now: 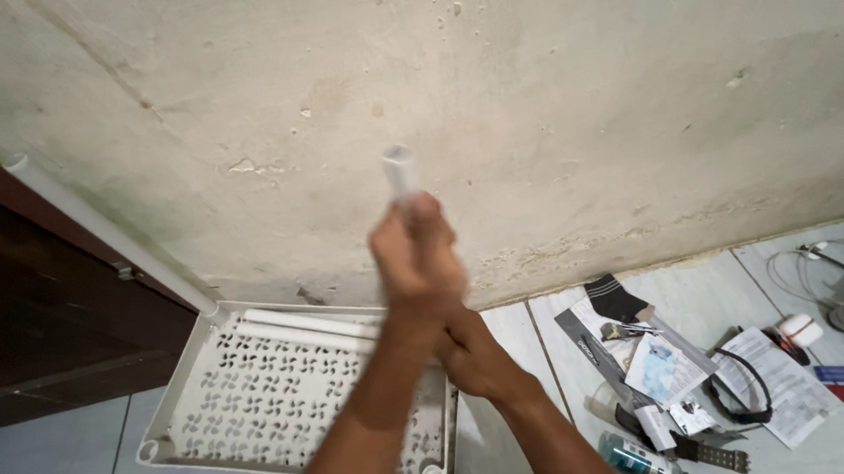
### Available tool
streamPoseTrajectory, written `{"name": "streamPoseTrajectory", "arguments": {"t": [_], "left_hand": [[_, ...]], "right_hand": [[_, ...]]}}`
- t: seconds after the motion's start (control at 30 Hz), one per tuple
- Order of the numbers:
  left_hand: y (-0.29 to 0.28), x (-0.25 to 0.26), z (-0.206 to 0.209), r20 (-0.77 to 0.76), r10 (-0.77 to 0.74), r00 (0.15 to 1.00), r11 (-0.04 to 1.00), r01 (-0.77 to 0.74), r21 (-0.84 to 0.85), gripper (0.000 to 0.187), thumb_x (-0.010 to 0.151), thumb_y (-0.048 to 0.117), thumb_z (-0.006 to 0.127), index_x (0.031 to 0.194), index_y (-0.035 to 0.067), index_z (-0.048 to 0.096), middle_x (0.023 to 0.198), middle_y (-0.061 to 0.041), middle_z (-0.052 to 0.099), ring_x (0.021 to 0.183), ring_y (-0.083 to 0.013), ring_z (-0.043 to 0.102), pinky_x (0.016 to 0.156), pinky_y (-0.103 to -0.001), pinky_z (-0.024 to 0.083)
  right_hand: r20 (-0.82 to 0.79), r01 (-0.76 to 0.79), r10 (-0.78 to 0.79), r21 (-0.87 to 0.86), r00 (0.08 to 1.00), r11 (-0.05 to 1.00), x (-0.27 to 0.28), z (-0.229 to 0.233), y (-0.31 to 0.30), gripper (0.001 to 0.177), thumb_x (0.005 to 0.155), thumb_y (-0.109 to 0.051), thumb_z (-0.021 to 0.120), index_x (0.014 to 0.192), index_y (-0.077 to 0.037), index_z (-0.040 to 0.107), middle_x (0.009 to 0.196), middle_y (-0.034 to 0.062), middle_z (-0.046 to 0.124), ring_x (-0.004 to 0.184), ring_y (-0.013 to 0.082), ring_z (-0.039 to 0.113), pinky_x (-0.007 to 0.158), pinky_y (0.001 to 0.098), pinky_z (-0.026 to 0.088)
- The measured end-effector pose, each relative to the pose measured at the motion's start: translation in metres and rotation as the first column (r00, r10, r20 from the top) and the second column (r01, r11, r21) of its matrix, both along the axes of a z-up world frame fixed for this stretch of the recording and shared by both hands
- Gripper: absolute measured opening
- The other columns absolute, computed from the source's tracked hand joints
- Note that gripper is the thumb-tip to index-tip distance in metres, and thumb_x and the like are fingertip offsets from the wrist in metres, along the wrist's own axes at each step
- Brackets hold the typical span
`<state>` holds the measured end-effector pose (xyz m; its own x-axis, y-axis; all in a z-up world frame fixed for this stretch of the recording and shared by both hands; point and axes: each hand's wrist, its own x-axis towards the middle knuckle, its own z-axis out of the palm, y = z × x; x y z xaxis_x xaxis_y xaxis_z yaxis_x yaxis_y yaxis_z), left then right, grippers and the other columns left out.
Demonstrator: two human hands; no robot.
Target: The person inserts multiple white plastic rods into the slots of a perforated plastic tray, then lifts the tray and places it on a bed. The person returns to the floor and picks up the tray again.
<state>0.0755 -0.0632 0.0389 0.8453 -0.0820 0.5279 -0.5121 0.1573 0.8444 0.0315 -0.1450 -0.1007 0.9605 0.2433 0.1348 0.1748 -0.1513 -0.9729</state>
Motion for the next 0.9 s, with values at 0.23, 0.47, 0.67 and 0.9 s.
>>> {"name": "streamPoseTrajectory", "arguments": {"t": [0.23, 0.47, 0.67, 0.9], "left_hand": [[0.016, -0.01, 0.023, 0.143, -0.338, 0.93, 0.939, 0.324, 0.111, 0.056, 0.11, 0.055, 0.056, 0.119, 0.0, 0.055, 0.099, -0.004, 0.054, 0.09, -0.014, 0.052, 0.081, -0.032, 0.047], [0.051, -0.033, 0.016, -0.177, 0.059, 0.982, 0.501, 0.124, 0.856, 0.056, 0.083, 0.046, 0.074, 0.117, 0.003, 0.065, 0.098, -0.014, 0.072, 0.087, -0.0243, 0.073, 0.079, -0.038, 0.057], [0.065, -0.037, -0.016, -0.124, 0.059, 0.991, 0.37, 0.094, 0.924, 0.057, 0.088, 0.056, 0.06, 0.123, 0.011, 0.068, 0.088, -0.011, 0.077, 0.086, -0.0271, 0.072, 0.089, -0.042, 0.041], [0.067, -0.04, -0.017, -0.101, 0.053, 0.993, 0.3, 0.08, 0.951, 0.045, 0.086, 0.056, 0.063, 0.099, 0.016, 0.077, 0.082, -0.007, 0.076, 0.086, -0.0256, 0.069, 0.085, -0.046, 0.037]], "right_hand": [[0.033, 0.001, -0.009, 0.246, 0.999, 0.969, -0.005, 0.01, 0.0, 0.044, 0.098, -0.003, 0.047, 0.142, 0.0, 0.046, 0.127, 0.0126, 0.063, 0.12, 0.0185, 0.058, 0.102, 0.0336, 0.047], [-0.055, -0.037, 0.052, 0.242, 0.997, 0.969, -0.005, 0.015, -0.004, 0.04, 0.097, -0.001, 0.05, 0.137, 0.001, 0.049, 0.121, 0.0137, 0.064, 0.114, 0.0194, 0.062, 0.095, 0.0349, 0.054], [-0.078, -0.018, 0.039, 0.247, 0.996, 0.969, -0.002, 0.009, -0.004, 0.05, 0.096, -0.003, 0.053, 0.141, -0.004, 0.031, 0.122, 0.0129, 0.054, 0.113, 0.0213, 0.058, 0.092, 0.0359, 0.053], [0.088, -0.128, 0.127, 0.0, 0.988, 0.992, -0.019, 0.038, -0.037, 0.074, 0.083, -0.01, 0.078, 0.135, -0.005, 0.025, 0.121, 0.0152, 0.049, 0.122, 0.025, 0.048, 0.11, 0.0408, 0.04]]}}
